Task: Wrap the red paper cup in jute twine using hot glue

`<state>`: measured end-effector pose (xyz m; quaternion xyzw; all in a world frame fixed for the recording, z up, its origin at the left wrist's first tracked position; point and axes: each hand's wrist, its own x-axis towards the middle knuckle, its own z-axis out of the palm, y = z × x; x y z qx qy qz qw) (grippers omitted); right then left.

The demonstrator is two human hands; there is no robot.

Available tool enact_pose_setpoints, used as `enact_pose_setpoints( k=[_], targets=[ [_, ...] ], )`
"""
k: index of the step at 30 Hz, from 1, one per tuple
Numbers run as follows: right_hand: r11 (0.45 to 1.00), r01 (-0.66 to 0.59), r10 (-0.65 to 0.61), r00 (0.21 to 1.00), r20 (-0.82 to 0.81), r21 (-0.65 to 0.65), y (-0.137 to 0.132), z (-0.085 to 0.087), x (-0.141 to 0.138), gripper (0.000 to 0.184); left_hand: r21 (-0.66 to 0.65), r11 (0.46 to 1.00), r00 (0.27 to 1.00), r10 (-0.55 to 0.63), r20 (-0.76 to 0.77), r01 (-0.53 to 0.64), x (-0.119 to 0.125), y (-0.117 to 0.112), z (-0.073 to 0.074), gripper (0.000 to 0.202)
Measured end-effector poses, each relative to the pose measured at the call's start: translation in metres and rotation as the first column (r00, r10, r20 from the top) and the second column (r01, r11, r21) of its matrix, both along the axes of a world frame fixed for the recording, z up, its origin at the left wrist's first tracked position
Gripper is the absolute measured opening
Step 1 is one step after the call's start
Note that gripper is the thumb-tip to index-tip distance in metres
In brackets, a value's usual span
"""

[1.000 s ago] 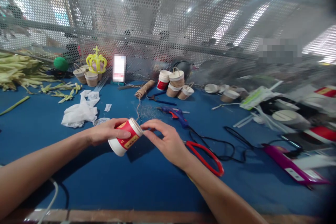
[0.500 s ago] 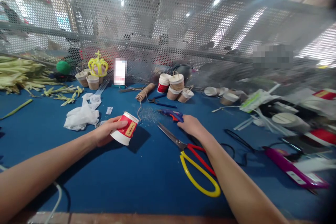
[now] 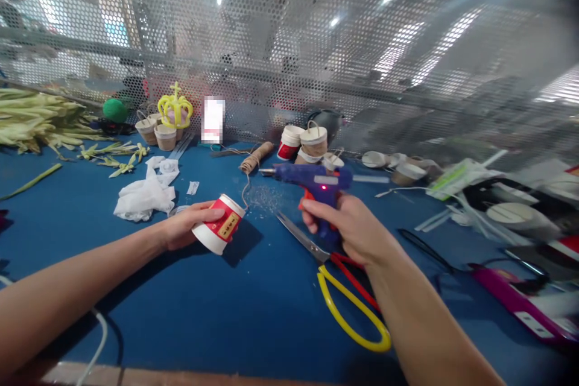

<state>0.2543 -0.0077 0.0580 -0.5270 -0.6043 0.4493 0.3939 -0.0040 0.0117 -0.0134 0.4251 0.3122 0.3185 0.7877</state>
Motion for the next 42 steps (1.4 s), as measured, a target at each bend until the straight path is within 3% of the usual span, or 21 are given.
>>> enact_pose_setpoints(
  k=[4, 10, 16, 42],
  targets=[
    [0.989, -0.144, 0.142, 0.988, 0.063, 0.035, -0.021, -0.006, -0.014, 0.022, -0.036, 0.998, 0.998, -0.058, -0.021, 0.058, -0.002, 0.002, 0.004, 0.048],
    [0.994, -0.096, 0.079, 0.963, 0.257, 0.052, -0.033, -0.011, -0.019, 0.022, -0.159, 0.96, 0.966, -0.245, -0.087, 0.23, -0.007, 0.012, 0.007, 0.05],
    [0.977, -0.11, 0.024, 0.91, 0.414, 0.184, -0.033, -0.015, -0.018, 0.019, -0.195, 0.918, 0.924, -0.368, -0.102, 0.344, -0.01, 0.02, 0.006, 0.046],
    [0.942, -0.186, -0.015, 0.807, 0.59, 0.28, -0.03, -0.019, -0.014, 0.021, -0.197, 0.9, 0.907, -0.412, -0.085, 0.39, -0.01, 0.021, 0.007, 0.047]
  ],
)
